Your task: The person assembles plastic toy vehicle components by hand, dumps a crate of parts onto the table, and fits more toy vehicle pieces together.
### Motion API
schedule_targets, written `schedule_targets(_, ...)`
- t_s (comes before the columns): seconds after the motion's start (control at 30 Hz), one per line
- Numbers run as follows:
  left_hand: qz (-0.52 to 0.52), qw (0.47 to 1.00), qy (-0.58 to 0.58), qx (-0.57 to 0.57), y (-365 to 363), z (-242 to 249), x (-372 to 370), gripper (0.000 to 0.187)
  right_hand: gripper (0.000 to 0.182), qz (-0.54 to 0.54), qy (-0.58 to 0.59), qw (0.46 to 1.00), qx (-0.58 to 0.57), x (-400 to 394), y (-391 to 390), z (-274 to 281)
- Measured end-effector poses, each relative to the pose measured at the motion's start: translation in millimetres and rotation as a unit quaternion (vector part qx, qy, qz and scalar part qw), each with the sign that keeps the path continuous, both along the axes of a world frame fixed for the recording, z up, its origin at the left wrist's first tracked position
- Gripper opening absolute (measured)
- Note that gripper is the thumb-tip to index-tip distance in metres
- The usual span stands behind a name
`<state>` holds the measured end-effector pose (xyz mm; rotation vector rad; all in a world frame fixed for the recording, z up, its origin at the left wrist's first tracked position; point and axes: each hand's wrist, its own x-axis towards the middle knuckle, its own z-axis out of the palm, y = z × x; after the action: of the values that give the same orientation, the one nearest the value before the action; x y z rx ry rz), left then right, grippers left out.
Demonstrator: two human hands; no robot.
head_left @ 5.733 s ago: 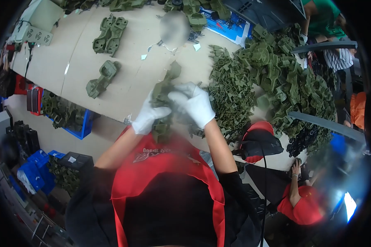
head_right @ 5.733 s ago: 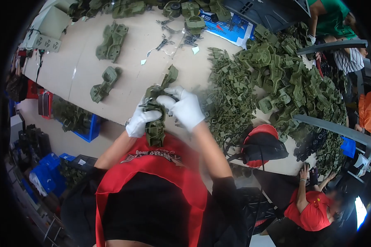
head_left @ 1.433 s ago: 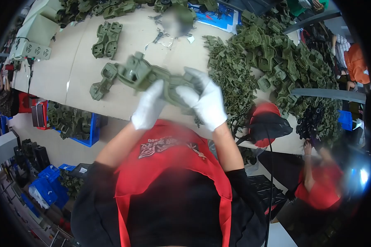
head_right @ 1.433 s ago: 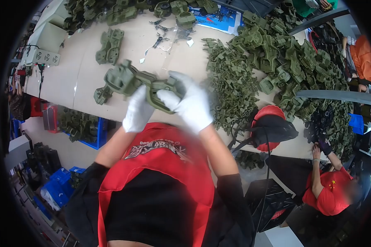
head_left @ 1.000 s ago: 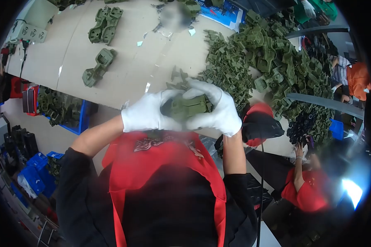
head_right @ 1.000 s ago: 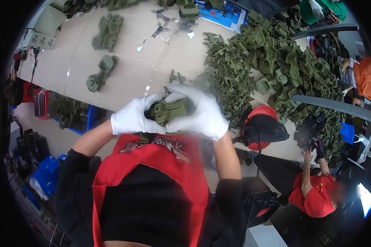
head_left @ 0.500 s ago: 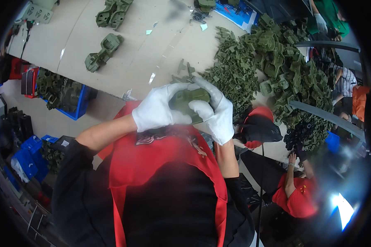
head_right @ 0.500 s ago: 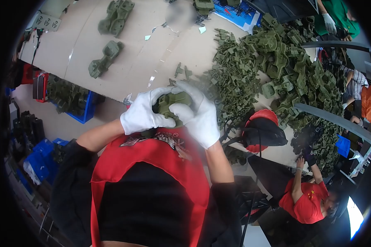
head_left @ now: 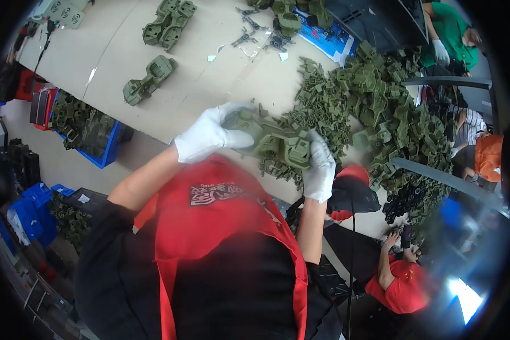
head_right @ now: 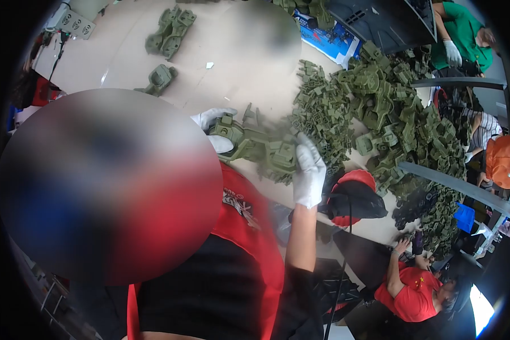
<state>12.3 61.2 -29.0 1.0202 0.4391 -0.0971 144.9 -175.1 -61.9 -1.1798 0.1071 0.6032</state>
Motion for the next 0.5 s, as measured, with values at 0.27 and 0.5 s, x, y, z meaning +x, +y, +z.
schedule_targets(0.27, -0.070, 0.956, 0.046, 0.280, -13.8, 19.0, 5.3, 0.068, 0.041, 0.290, -0.565, 0.699, -0.328, -22.8, 61.9, 52.5)
schedule_targets(0.5, -0.040, 0.975, 0.036, 0.214, -13.3, -15.8, -14.6, 0.042, 0.033, 0.341, -0.423, 0.763, -0.350, -47.0, 72.8, 66.1)
